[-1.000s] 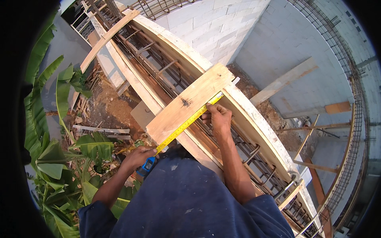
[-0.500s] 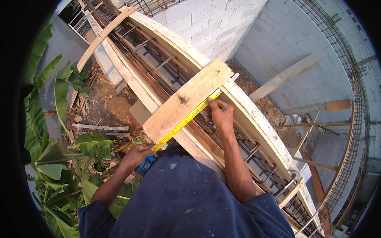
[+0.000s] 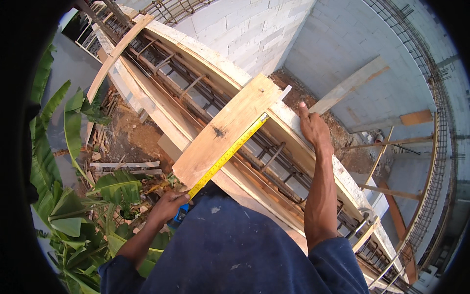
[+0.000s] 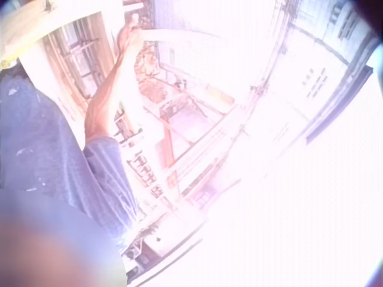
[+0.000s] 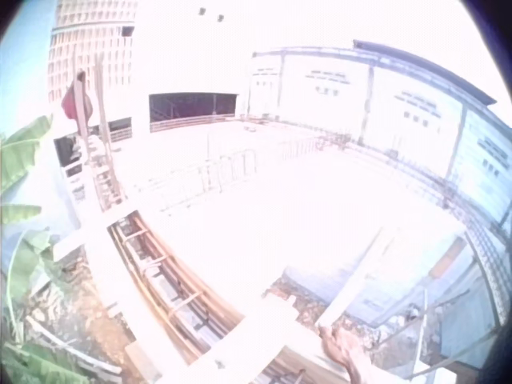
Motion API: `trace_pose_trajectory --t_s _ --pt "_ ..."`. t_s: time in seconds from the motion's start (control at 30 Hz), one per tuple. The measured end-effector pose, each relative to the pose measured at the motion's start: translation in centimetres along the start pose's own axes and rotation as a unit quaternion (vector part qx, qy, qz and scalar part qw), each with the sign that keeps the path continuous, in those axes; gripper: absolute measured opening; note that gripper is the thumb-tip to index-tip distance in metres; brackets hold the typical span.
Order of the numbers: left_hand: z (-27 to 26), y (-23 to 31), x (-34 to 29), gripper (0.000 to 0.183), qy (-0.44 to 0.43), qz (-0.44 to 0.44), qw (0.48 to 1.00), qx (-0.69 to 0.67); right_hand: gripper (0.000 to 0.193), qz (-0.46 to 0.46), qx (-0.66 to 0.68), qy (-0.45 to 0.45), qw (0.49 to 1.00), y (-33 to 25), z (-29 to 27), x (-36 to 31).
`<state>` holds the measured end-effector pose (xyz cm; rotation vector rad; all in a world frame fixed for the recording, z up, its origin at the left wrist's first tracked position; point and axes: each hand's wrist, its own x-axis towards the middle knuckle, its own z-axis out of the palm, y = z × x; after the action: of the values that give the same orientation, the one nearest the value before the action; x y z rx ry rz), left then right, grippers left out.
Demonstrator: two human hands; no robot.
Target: The person assembles wooden formwork on a concrete structure by placing wooden planks, measuring with a tape measure, and hammering nails to secure the pieces. The person repeatedly measures and adjusts the planks to ensure proper alignment.
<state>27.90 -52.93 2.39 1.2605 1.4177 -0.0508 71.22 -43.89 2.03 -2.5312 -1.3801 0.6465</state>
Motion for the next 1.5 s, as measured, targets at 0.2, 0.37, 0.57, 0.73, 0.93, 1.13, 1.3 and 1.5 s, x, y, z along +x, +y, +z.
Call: trace_pose_trajectory --t_s 0.2,0.37,0.57,0.73,0.93,1.13,1.3,1.5 --pt "-0.1 0.4 -0.3 0.040 -0.006 -0.036 0.999 0.023 0.088 0.005 -0.053 0.002 0.999 -1.2 0.1 -1.7" --pt "0.0 0.4 -0.3 0.041 0.007 -0.001 1.000 0.024 0.087 0.015 -0.069 0.051 0.996 -1.6 0.7 -1.9" --pt "0.2 0.3 -0.5 0.040 0.008 -0.037 0.999 0.025 0.086 0.010 -0.070 0.075 0.995 -1.3 1.0 -2.1" --pt "0.3 0.0 -0.5 0.040 0.009 -0.025 1.000 0.000 0.086 0.009 -0.059 0.071 0.996 -1.1 1.1 -2.2" --pt "0.4 -0.2 -0.3 0.042 0.006 -0.021 1.000 0.006 0.086 0.004 -0.063 0.081 0.995 -1.0 1.3 -2.1" --pt "0.2 0.5 -0.6 0.044 -0.017 -0.065 0.997 0.038 0.086 0.006 -0.068 0.073 0.995 -1.1 1.1 -2.3" --pt "0.5 -0.1 -0.4 0.042 -0.008 -0.038 0.998 0.041 0.084 0.007 -0.060 0.074 0.995 -1.2 1.1 -2.4" --pt "0.4 -1.7 -0.9 0.035 -0.068 0.054 0.996 -0.002 0.081 0.006 -0.065 0.070 0.995 -1.0 1.1 -2.3"
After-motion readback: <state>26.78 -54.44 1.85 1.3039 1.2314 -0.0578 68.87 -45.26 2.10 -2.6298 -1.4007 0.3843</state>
